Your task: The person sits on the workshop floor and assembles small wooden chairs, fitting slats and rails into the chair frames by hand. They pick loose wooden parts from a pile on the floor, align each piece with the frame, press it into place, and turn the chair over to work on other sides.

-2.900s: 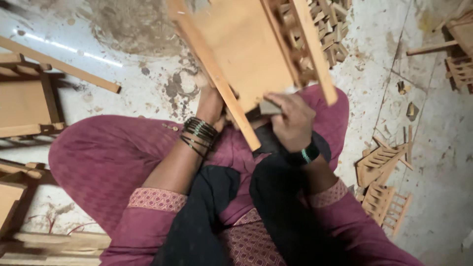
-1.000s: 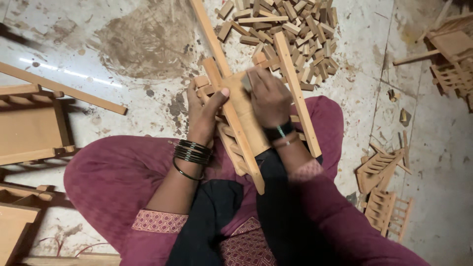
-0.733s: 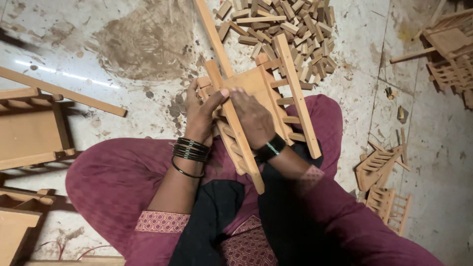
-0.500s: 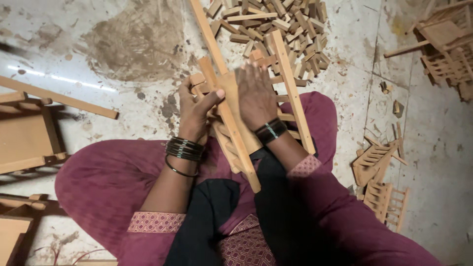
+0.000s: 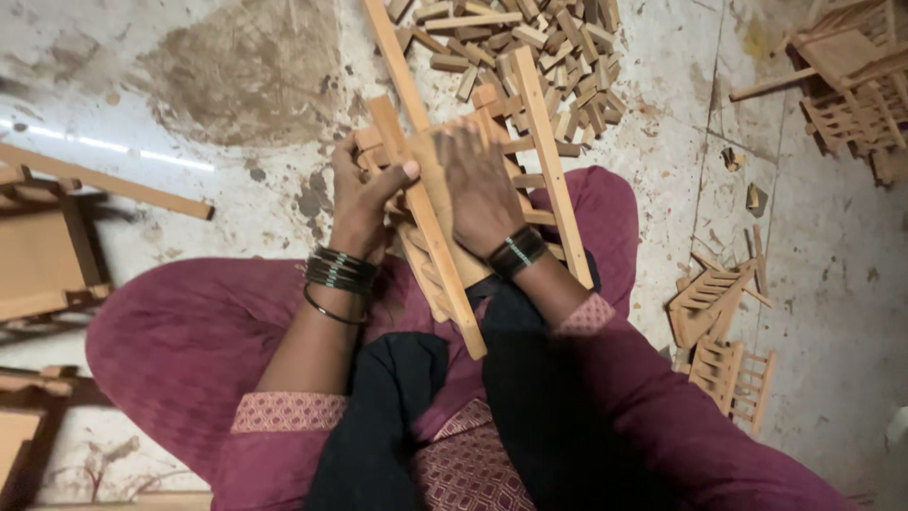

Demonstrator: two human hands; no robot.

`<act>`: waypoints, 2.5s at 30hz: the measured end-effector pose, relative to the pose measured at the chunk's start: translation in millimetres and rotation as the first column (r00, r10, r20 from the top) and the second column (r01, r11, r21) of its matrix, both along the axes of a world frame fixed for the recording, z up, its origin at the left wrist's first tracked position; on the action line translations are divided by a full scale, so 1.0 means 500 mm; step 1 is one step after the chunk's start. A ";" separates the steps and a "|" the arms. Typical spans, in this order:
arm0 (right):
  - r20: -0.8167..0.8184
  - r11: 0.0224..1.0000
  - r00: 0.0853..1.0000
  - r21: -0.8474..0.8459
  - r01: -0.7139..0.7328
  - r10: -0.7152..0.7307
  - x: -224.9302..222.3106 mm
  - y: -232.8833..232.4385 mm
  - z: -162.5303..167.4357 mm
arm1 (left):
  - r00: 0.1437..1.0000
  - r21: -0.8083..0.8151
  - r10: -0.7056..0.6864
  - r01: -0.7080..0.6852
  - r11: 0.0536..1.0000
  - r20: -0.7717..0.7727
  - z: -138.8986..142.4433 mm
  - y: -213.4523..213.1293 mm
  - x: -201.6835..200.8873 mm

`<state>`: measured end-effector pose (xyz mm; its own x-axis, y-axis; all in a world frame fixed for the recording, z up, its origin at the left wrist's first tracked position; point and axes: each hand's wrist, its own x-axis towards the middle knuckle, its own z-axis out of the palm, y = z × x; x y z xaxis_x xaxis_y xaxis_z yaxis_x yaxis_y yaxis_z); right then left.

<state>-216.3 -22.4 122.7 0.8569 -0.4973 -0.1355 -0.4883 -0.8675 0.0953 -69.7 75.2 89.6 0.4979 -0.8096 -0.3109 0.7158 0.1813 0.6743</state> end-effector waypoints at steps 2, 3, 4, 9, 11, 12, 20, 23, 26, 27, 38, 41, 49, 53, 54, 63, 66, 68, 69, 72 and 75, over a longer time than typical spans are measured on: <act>0.105 0.989 0.987 0.071 -0.132 0.124 0.008 0.013 -0.004 | 0.999 -0.009 0.044 -0.043 0.999 0.020 -0.001 0.003 0.004; 0.165 0.975 0.969 0.096 -0.200 0.183 0.004 0.021 -0.004 | 0.997 -0.017 0.067 -0.066 0.998 0.035 -0.001 0.004 0.007; 0.203 0.969 0.969 0.177 -0.175 0.138 -0.006 0.033 -0.002 | 0.998 0.014 0.070 -0.070 0.997 0.005 -0.001 0.004 0.009; 0.252 0.967 0.959 0.179 -0.180 0.132 -0.091 0.063 0.001 | 0.998 0.209 0.042 -0.049 0.977 0.040 0.002 -0.018 0.008; 0.353 0.962 0.932 0.214 -0.169 0.086 -0.107 0.052 -0.010 | 0.995 0.175 0.052 -0.066 0.982 0.081 0.001 -0.023 0.007; 0.402 0.961 0.914 0.223 -0.164 0.063 -0.107 0.044 -0.019 | 0.993 0.149 0.058 -0.073 0.986 0.103 0.001 -0.026 0.006; 0.431 0.953 0.871 0.279 0.119 -0.235 -0.052 -0.048 -0.075 | 0.857 0.198 0.133 -0.262 0.944 0.498 -0.030 -0.018 0.005; 0.425 0.966 0.881 0.228 0.121 -0.210 -0.057 -0.086 -0.067 | 0.703 0.123 0.158 -0.331 0.936 0.693 -0.040 -0.027 -0.004; 0.423 0.977 0.887 0.172 0.123 -0.187 -0.066 -0.122 -0.046 | 0.875 0.045 0.189 -0.233 0.972 0.445 -0.043 -0.034 -0.016; 0.424 0.981 0.889 0.153 0.119 -0.174 -0.067 -0.129 -0.039 | 0.941 0.021 0.165 -0.180 0.984 0.297 -0.043 -0.034 -0.019; 0.331 0.996 0.940 0.023 0.081 -0.084 -0.012 -0.120 -0.008 | 0.879 0.034 0.293 -0.329 0.944 0.377 -0.048 -0.050 -0.029; 0.316 0.976 0.929 -0.039 0.213 -0.190 0.016 -0.130 -0.016 | 0.798 0.047 0.336 -0.412 0.910 0.500 -0.052 -0.057 -0.020; 0.236 0.991 0.971 0.116 -0.072 0.043 0.039 -0.147 0.002 | 0.788 0.128 0.313 -0.439 0.889 0.530 -0.046 -0.071 0.007; 0.228 0.986 0.971 0.129 -0.105 0.074 0.035 -0.131 0.013 | 0.789 0.192 0.276 -0.440 0.877 0.549 -0.041 -0.068 0.001; 0.227 0.986 0.971 0.124 -0.108 0.078 0.035 -0.126 0.013 | 0.802 0.199 0.269 -0.428 0.882 0.533 -0.038 -0.067 -0.001; 0.247 0.995 0.968 0.075 -0.060 0.040 0.075 -0.141 -0.025 | 0.798 0.182 0.237 -0.394 0.901 0.555 -0.014 -0.061 0.001; 0.244 0.999 0.970 0.048 -0.012 0.000 0.073 -0.156 -0.016 | 0.790 0.113 0.286 -0.406 0.907 0.542 -0.010 -0.061 -0.002; 0.255 0.999 0.966 0.007 0.047 -0.047 0.063 -0.160 -0.002 | 0.782 0.101 0.288 -0.406 0.908 0.553 -0.007 -0.061 -0.005; 0.262 0.997 0.962 -0.014 0.080 -0.073 0.058 -0.158 0.003 | 0.778 0.096 0.284 -0.401 0.911 0.560 -0.005 -0.060 -0.008; 0.258 0.998 0.964 -0.005 0.068 -0.065 0.054 -0.150 0.005 | 0.780 0.088 0.290 -0.401 0.912 0.555 -0.002 -0.058 -0.008; 0.243 0.999 0.970 0.036 0.000 -0.009 0.072 -0.146 -0.017 | 0.768 0.086 0.313 -0.430 0.899 0.559 -0.001 -0.058 -0.004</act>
<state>-180.5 -95.7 114.2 0.8640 -0.5001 0.0586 -0.4972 -0.8657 -0.0576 -71.6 46.2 88.9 0.8780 -0.4763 -0.0478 0.1509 0.1806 0.9719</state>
